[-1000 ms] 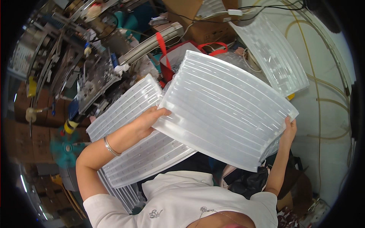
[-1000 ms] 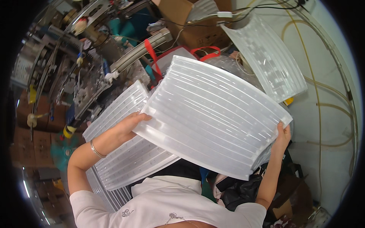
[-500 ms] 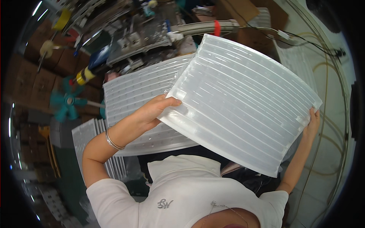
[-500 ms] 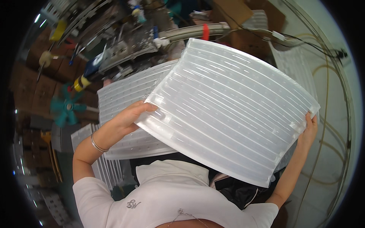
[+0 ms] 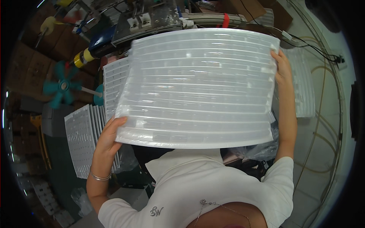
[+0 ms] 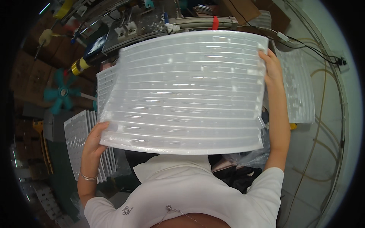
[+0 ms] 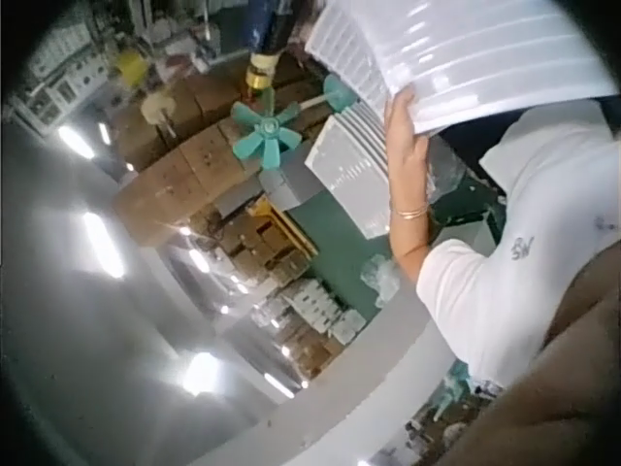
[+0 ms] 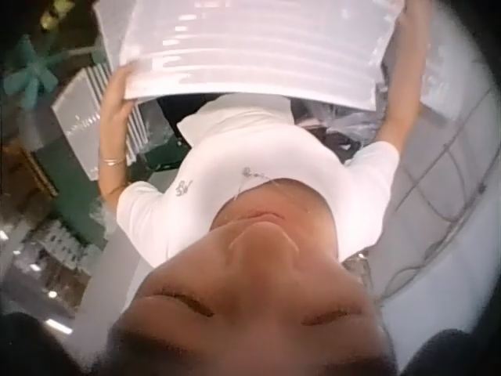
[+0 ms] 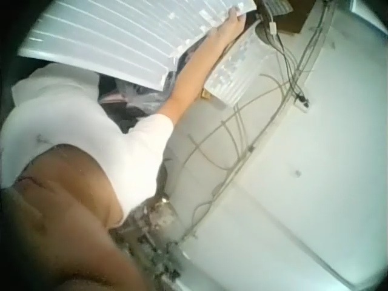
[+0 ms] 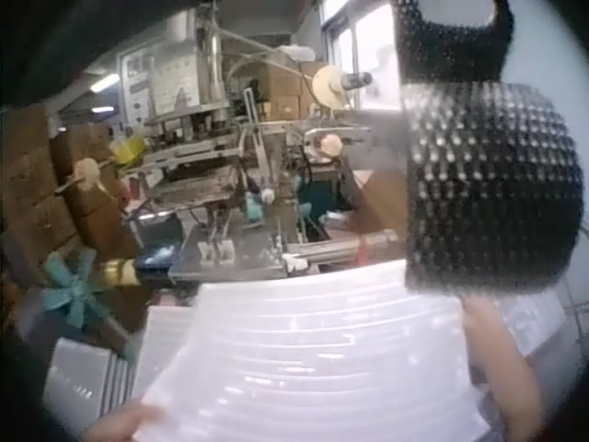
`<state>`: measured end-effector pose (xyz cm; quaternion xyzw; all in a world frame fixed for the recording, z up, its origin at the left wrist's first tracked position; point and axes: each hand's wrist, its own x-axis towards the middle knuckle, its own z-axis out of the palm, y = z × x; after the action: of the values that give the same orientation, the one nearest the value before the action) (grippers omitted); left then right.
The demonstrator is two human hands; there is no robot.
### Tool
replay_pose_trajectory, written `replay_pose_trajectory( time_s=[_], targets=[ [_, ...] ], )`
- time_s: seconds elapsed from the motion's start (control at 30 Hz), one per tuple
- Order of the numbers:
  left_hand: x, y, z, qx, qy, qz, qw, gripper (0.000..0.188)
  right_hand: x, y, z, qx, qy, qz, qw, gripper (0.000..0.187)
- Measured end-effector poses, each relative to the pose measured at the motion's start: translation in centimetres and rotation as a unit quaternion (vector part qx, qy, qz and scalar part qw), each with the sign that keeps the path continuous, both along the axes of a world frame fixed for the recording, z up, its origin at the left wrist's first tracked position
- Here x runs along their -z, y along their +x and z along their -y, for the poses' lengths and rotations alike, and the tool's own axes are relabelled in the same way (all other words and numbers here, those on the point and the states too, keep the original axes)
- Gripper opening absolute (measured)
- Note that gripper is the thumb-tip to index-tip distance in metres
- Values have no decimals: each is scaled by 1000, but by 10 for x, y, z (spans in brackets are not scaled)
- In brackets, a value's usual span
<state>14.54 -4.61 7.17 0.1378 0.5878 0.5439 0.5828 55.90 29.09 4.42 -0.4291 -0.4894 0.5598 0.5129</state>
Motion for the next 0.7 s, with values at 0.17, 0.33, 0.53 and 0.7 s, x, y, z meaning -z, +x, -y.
replay_pose_trajectory(
  time_s=[0.17, 0.33, 0.53, 0.7],
  targets=[
    [13, -29, 27, -41, 4, 16, 999, 46, 9, -53, -9, -24, -12, -3, 1000, 30],
    [31, -64, 53, -92, 8, 20, 996, 40, 14, -115, -9, -57, -14, 11, 998, 30],
    [52, -101, 67, -130, 1, 9, 991, 40, 23, -181, -16, -118, 6, 18, 993, 29],
    [84, -126, 76, -133, -11, 7, 991, 42, 42, -226, -31, -112, 12, 41, 993, 26]
  ],
)
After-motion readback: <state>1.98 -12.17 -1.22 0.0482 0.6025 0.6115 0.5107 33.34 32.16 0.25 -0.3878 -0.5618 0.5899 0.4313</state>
